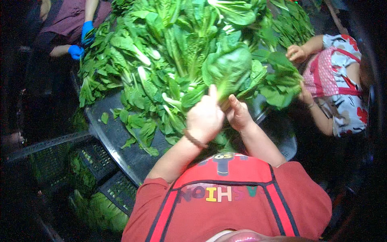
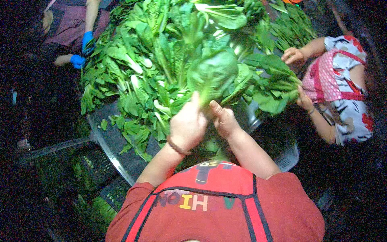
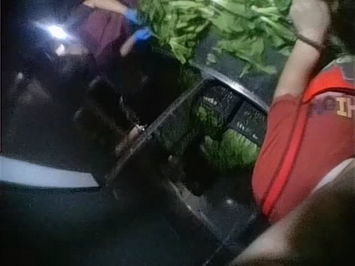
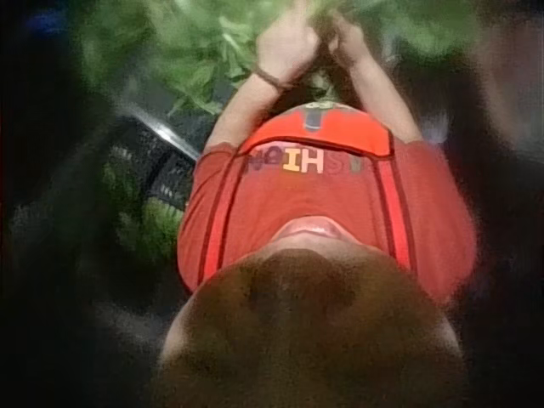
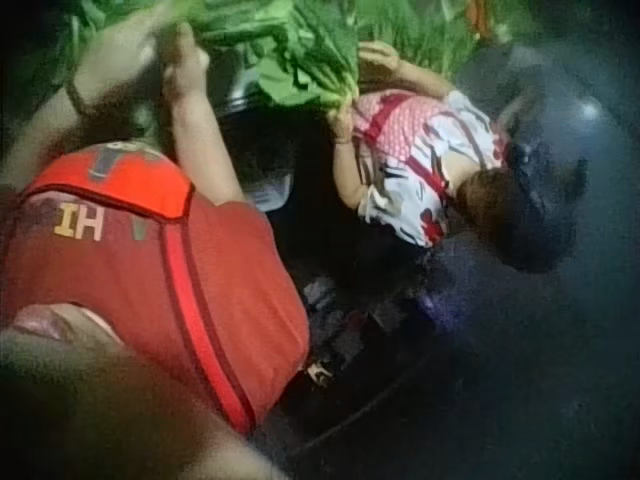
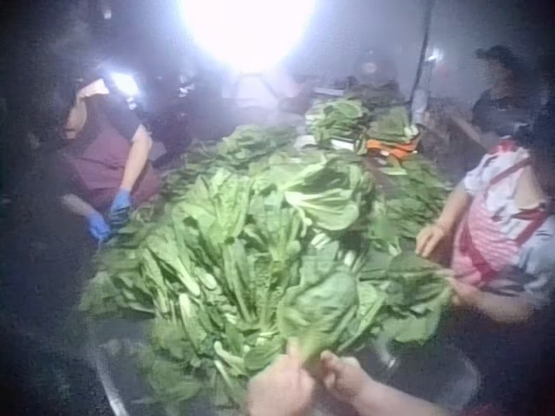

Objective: The person sorts leafy green vegetables on a metal table, picking up bunches, separating leaves, and placing them into piles. The person handles the vegetables by hand without using tools.

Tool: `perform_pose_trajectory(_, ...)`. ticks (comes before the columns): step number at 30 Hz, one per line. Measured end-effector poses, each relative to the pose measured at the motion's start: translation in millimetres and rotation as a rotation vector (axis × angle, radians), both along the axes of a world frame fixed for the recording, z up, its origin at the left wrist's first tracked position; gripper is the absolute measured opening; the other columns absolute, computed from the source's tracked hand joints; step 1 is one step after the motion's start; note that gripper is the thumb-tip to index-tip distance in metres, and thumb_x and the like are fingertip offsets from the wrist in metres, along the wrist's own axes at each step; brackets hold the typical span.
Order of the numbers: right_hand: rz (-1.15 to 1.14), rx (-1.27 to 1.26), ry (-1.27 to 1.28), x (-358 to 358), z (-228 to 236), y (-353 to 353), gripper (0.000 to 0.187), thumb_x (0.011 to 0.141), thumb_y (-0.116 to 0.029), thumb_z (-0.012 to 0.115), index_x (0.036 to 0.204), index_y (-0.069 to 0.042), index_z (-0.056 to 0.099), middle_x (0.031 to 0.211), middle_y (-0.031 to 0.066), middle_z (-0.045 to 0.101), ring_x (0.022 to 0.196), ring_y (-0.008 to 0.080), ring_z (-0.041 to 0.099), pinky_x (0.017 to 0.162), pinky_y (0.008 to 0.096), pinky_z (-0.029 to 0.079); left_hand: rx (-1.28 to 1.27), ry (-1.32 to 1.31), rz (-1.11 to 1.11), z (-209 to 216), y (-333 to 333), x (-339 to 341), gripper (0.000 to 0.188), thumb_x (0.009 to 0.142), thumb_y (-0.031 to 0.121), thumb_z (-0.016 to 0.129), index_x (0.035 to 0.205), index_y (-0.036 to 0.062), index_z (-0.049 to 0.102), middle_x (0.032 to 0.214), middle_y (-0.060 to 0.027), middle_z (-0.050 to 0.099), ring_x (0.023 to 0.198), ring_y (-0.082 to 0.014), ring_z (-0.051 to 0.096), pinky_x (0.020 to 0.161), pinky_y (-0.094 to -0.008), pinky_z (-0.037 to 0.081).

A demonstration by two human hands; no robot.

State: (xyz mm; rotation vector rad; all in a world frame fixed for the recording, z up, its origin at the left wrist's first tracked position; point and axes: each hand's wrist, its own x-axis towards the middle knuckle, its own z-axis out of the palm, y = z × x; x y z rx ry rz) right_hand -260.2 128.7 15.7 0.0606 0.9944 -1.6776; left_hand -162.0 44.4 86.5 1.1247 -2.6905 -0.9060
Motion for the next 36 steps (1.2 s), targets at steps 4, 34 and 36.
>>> perform_pose_trajectory(4,-0.044,0.053,-0.013,-1.0,9.4,-8.4,0.039,0.079,-0.033,0.064,0.099,0.001,0.059,0.092,0.0077,0.061,0.081,0.0164,0.059,0.075,0.0335,0.048,-0.063,0.079,-0.24,10.3,-1.8,-5.6,0.052,0.078,0.024,0.053,0.123,-0.0002,0.041,0.079,-0.0153,0.057,0.07,-0.0305,0.058,0.06,-0.0373,0.048)
perform_pose_trajectory(34,0.17,0.261,0.181,6.1,21.3,-10.2,0.035,0.076,-0.031,0.067,0.092,0.001,0.063,0.09,0.0047,0.062,0.078,0.0129,0.056,0.074,0.0277,0.043,0.301,0.378,0.121,-16.2,-16.8,41.3,0.033,0.084,0.011,0.053,0.114,-0.0012,0.047,0.095,-0.0126,0.056,0.083,-0.0236,0.056,0.073,-0.0317,0.046)
perform_pose_trajectory(36,0.177,0.12,0.1,11.0,3.2,-0.3,0.039,0.077,-0.033,0.066,0.096,0.001,0.061,0.091,0.004,0.061,0.082,0.0133,0.055,0.078,0.0285,0.042,-0.148,0.304,0.022,-10.8,1.3,21.9,0.042,0.081,0.012,0.056,0.118,-0.0035,0.044,0.09,-0.0185,0.052,0.079,-0.033,0.053,0.066,-0.0368,0.046)
